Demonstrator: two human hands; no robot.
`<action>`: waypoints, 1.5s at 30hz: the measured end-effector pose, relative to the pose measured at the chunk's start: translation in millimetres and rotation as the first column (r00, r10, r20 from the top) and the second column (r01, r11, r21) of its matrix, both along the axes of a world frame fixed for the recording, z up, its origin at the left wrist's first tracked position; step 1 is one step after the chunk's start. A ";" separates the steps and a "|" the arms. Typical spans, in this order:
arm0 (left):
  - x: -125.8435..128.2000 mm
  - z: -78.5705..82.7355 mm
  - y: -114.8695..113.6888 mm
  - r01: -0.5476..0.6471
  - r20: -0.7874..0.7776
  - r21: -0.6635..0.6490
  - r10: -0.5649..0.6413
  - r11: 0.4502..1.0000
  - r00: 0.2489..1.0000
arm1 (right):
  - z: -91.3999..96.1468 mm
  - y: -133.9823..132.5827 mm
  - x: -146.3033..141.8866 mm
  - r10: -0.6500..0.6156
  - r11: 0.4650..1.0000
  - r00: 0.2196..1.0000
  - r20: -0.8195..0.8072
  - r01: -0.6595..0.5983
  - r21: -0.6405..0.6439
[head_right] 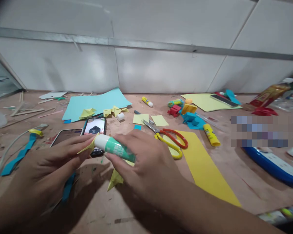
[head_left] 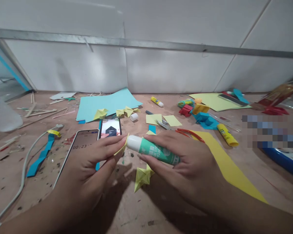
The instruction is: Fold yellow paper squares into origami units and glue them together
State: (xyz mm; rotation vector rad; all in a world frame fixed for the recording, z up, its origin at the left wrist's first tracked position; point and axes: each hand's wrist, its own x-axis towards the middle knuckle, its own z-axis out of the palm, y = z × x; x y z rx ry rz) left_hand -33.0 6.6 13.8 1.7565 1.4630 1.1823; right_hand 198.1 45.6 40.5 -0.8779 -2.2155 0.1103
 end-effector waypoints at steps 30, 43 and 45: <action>5.4 4.0 -1.2 0.007 0.015 0.080 -0.008 0.997 1.000 | -7.0 -4.0 2.1 0.002 0.979 0.994 0.110 -0.024 0.204; 7.8 7.5 -0.7 -0.104 0.175 0.033 0.097 0.994 0.980 | -2.1 3.8 10.6 -0.077 0.977 0.997 0.013 0.073 0.201; 9.6 7.0 -1.2 -0.067 0.249 -0.052 0.078 0.996 0.965 | -4.3 1.3 9.3 -0.049 0.978 0.999 0.016 0.044 0.204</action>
